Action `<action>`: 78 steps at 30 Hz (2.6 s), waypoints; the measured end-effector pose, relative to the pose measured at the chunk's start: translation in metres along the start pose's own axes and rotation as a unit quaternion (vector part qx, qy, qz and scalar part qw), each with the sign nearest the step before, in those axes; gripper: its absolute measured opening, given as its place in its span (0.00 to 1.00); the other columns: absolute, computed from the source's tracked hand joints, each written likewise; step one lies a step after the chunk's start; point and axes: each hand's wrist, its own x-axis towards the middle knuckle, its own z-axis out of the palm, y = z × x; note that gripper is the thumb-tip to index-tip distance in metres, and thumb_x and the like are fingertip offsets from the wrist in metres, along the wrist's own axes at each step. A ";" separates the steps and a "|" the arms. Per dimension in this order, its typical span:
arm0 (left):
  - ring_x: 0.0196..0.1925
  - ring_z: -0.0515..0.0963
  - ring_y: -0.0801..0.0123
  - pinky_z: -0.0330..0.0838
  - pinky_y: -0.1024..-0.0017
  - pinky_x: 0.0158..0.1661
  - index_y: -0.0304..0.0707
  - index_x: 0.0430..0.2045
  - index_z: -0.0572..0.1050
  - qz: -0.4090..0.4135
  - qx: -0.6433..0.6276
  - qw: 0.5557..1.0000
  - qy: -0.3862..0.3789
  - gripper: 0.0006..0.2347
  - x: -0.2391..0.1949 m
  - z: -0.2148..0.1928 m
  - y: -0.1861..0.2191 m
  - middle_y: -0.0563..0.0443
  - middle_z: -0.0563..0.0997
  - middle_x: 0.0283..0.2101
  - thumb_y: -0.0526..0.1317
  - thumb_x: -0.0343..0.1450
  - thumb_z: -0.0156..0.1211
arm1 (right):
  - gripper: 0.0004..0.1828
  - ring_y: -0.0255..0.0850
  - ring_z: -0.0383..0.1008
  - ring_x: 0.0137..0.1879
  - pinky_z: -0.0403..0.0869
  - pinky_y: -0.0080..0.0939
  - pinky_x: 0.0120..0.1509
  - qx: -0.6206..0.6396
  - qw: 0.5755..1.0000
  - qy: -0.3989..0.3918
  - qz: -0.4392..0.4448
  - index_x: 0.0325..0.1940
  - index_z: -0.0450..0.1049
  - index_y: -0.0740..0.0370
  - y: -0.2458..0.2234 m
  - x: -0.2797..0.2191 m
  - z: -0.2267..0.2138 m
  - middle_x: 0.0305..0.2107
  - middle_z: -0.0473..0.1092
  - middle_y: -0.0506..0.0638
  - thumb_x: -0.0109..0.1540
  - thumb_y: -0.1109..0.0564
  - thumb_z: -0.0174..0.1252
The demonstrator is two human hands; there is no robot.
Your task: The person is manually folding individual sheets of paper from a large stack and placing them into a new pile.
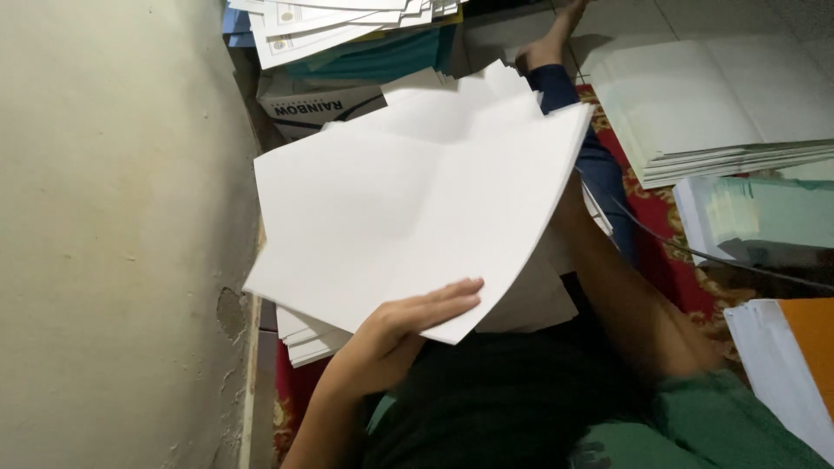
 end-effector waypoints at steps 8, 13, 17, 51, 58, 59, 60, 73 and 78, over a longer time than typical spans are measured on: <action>0.53 0.75 0.59 0.69 0.58 0.55 0.41 0.45 0.74 -0.036 -0.130 0.943 0.305 0.07 -0.024 0.000 0.012 0.49 0.76 0.48 0.33 0.74 0.55 | 0.13 0.65 0.71 0.53 0.72 0.62 0.55 -0.364 0.886 0.125 -0.259 0.62 0.64 0.74 -0.054 -0.031 -0.010 0.49 0.69 0.72 0.73 0.65 0.50; 0.34 0.85 0.51 0.83 0.47 0.34 0.30 0.53 0.72 0.058 -0.071 0.793 0.602 0.17 -0.046 -0.083 -0.111 0.36 0.81 0.37 0.31 0.70 0.62 | 0.15 0.23 0.63 0.35 0.63 0.28 0.40 0.109 0.978 0.165 -0.071 0.35 0.60 0.54 -0.090 -0.036 0.005 0.28 0.58 0.34 0.73 0.67 0.51; 0.44 0.84 0.57 0.83 0.62 0.40 0.27 0.61 0.66 -0.007 -0.023 0.799 0.601 0.19 -0.023 -0.095 -0.126 0.35 0.80 0.49 0.29 0.73 0.56 | 0.22 0.47 0.72 0.53 0.72 0.47 0.54 -0.152 0.985 0.047 -0.067 0.62 0.70 0.63 -0.018 -0.027 0.000 0.44 0.71 0.57 0.66 0.51 0.61; 0.76 0.55 0.41 0.44 0.30 0.64 0.48 0.70 0.61 -0.288 0.607 0.706 0.224 0.27 0.024 -0.039 -0.225 0.30 0.58 0.73 0.46 0.71 0.44 | 0.43 0.55 0.62 0.70 0.54 0.53 0.78 -0.507 0.722 -0.267 -0.387 0.70 0.57 0.70 0.030 -0.010 0.147 0.59 0.64 0.66 0.68 0.30 0.30; 0.76 0.54 0.43 0.40 0.33 0.66 0.44 0.70 0.61 -0.328 0.563 0.716 0.252 0.29 0.026 -0.044 -0.211 0.32 0.58 0.73 0.48 0.70 0.44 | 0.45 0.60 0.61 0.73 0.50 0.56 0.81 -0.510 0.812 -0.224 -0.171 0.70 0.62 0.71 0.006 0.016 0.108 0.62 0.65 0.72 0.68 0.29 0.35; 0.76 0.54 0.42 0.41 0.33 0.66 0.42 0.70 0.62 -0.342 0.556 0.711 0.262 0.29 0.024 -0.047 -0.205 0.30 0.58 0.73 0.49 0.70 0.44 | 0.41 0.59 0.59 0.74 0.50 0.56 0.80 -0.522 0.825 -0.162 -0.143 0.70 0.62 0.72 0.006 0.018 0.095 0.64 0.64 0.71 0.69 0.34 0.41; 0.76 0.54 0.41 0.41 0.34 0.66 0.40 0.70 0.62 -0.357 0.547 0.707 0.271 0.30 0.022 -0.048 -0.199 0.29 0.58 0.73 0.50 0.71 0.44 | 0.37 0.59 0.57 0.75 0.50 0.55 0.80 -0.531 0.833 -0.101 -0.115 0.70 0.62 0.74 0.007 0.018 0.080 0.66 0.62 0.69 0.70 0.39 0.48; 0.76 0.37 0.25 0.34 0.27 0.65 0.47 0.75 0.47 -0.509 0.515 0.669 0.169 0.34 0.082 -0.062 -0.212 0.23 0.42 0.75 0.62 0.74 0.33 | 0.45 0.61 0.47 0.80 0.43 0.60 0.81 -0.562 0.795 -0.184 -0.132 0.72 0.57 0.80 0.037 0.030 0.129 0.70 0.54 0.76 0.67 0.36 0.44; 0.77 0.46 0.34 0.38 0.32 0.66 0.43 0.73 0.56 -0.436 0.513 0.708 0.214 0.27 0.073 -0.064 -0.188 0.28 0.51 0.75 0.48 0.75 0.37 | 0.44 0.54 0.53 0.79 0.48 0.56 0.81 -0.546 0.792 -0.233 -0.146 0.76 0.54 0.72 0.017 0.034 0.129 0.72 0.56 0.67 0.69 0.34 0.36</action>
